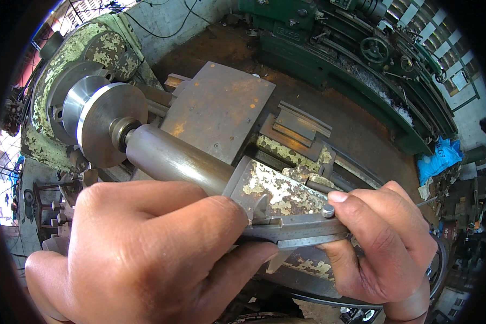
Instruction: The person uses a caliper to measure the diameter of a rotating metal workpiece mounted on a lathe. They adjust the caliper, take multiple measurements, and operate the lathe controls between checks.
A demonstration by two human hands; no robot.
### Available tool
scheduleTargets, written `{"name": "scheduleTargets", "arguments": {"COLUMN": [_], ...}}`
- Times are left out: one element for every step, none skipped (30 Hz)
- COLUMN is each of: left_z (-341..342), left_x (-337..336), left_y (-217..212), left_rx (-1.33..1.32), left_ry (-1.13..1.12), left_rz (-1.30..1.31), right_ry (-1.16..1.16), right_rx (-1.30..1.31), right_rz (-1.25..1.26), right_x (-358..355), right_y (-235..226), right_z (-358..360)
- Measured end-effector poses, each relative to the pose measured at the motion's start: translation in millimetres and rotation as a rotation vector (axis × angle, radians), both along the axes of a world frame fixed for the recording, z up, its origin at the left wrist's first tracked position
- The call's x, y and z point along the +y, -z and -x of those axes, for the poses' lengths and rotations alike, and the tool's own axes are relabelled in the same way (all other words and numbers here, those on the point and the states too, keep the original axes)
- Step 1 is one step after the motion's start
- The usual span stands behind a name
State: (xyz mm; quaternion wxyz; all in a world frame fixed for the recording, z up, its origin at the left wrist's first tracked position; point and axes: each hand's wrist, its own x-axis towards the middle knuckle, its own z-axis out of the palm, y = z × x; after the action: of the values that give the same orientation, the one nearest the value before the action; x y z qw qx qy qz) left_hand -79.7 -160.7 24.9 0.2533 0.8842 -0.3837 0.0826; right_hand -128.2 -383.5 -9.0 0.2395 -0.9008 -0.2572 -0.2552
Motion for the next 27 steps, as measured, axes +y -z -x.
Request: {"name": "scheduleTargets", "arguments": {"left_z": [0,0,-1,-3,-3,-4,-5,-4,-3,1,3,4,3,3,2,2,4,4,8,9,9,6,6,5,7,6,5], "left_x": [0,1,1,3,3,2,1,0,-1,-4,-4,-5,-3,-3,-2,-3,-3,-4,-5,-5,-5,-4,-6,-6,-10,-11,-12], "left_y": [1,1,0,-4,-6,-9,-10,-11,-12,-12,-12,-11,-10,-6,-4,1,1,2,-1,-4,-7,-9,-11,-13,-13,-12,-11], "left_rx": [0.073,0.121,0.169,0.191,0.194,0.196,0.178,0.158,0.138,0.116,0.066,0.016,-0.061,-0.084,-0.108,-0.078,-0.087,-0.095,-0.143,-0.128,-0.113,-0.036,-0.006,0.025,0.009,0.015,0.021], "left_ry": [-0.030,-0.034,-0.039,-0.016,-0.002,0.012,0.018,0.010,0.002,-0.021,-0.012,-0.004,0.036,0.036,0.036,-0.003,-0.020,-0.038,-0.034,-0.038,-0.042,-0.053,-0.060,-0.069,-0.074,-0.081,-0.089], "left_rz": [0.013,0.003,-0.007,-0.041,-0.063,-0.085,-0.095,-0.097,-0.100,-0.095,-0.105,-0.115,-0.139,-0.123,-0.109,-0.055,-0.047,-0.039,-0.077,-0.106,-0.135,-0.154,-0.158,-0.161,-0.148,-0.129,-0.109], "right_ry": [0.008,0.017,0.018,0.019,0.020,0.021,0.022,0.023,0.025,0.027,0.028,0.034,0.040,0.045,0.049,0.052,0.055,0.054,0.054,0.053,0.051,0.049,0.047,0.031,0.014,0.005,-0.004], "right_rx": [0.005,0.010,0.014,0.018,0.022,0.023,0.024,0.025,0.022,0.020,0.017,0.021,0.025,0.029,0.027,0.026,0.024,0.027,0.029,0.032,0.032,0.032,0.032,0.032,0.032,0.032,0.031], "right_rz": [0.015,0.030,0.029,0.028,0.027,0.027,0.028,0.028,0.028,0.029,0.029,0.034,0.040,0.045,0.046,0.046,0.047,0.044,0.040,0.037,0.032,0.026,0.020,0.004,-0.012,-0.025,-0.029], "right_x": [0,1,1,1,1,1,1,1,2,2,2,2,2,2,3,3,3,3,3,3,3,2,2,1,0,-1,-1], "right_y": [-2,-3,-3,-3,-3,-4,-4,-4,-4,-4,-3,-4,-4,-5,-5,-5,-5,-5,-5,-5,-5,-4,-4,-2,0,0,1], "right_z": [2,3,3,3,3,3,3,3,3,3,3,3,4,4,5,5,5,6,6,6,6,6,6,5,3,2,2]}}
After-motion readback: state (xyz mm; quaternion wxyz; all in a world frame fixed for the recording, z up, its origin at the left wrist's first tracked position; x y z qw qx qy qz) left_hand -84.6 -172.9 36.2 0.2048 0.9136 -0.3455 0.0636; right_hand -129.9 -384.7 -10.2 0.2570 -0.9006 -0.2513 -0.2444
